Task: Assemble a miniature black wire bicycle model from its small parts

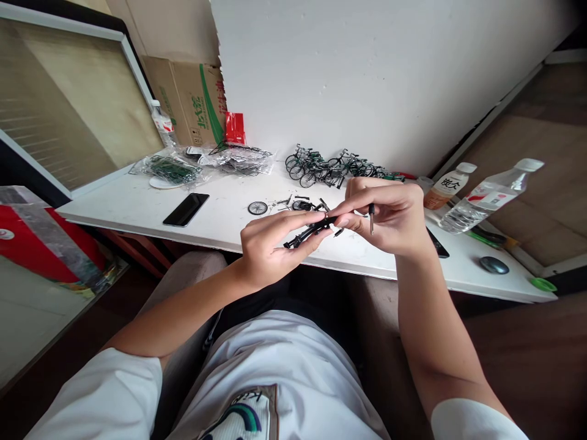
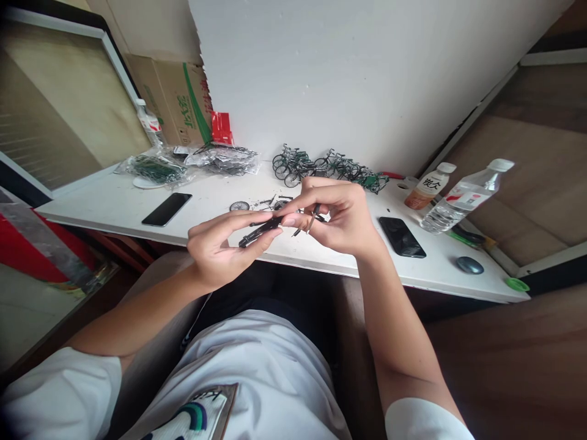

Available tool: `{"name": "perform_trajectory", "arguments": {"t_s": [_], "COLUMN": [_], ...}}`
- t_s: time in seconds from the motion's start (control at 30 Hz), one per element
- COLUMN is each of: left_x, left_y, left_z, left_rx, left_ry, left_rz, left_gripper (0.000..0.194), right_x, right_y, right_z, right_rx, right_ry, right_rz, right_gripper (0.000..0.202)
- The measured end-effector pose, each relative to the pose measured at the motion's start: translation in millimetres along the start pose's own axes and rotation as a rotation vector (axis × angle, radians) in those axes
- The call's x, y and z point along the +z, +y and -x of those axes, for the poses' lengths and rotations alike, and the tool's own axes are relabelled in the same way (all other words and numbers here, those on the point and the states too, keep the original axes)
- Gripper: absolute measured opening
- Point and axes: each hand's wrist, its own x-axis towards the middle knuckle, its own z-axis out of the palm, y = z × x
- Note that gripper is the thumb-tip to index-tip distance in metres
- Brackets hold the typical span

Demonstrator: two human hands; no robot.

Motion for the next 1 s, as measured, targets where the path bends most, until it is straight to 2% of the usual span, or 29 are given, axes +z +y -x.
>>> {"name": "perform_trajectory", "arguments": {"t_s": [0.43,0.77,1.0], "left_x": [-0.1,-1.8,-1.6], "left_y": [-0.1,-1.7,-1.1], "left_z": [0.5,5.6,4.9], "left_rx": [0.002,-0.093,-0.039], "left_ry": [-0.013,-0.064,-0.03], "left_rz": [0.032,0.033,0.037], "left_gripper": [0.03,0.029,0.031], "right_x": [1.3,1.5,1.3], "right_y": [-0.3,0.6,-0.2], "right_z": [-0.1,0.1,-0.3], "right_rx": [0.013,0.014,0.005], "right_ry": [-0.017,-0.013,-0.026], "right_rz": [-0.005,-0.006,-0.01], "right_gripper": [0.035,0.035,0.04]}}
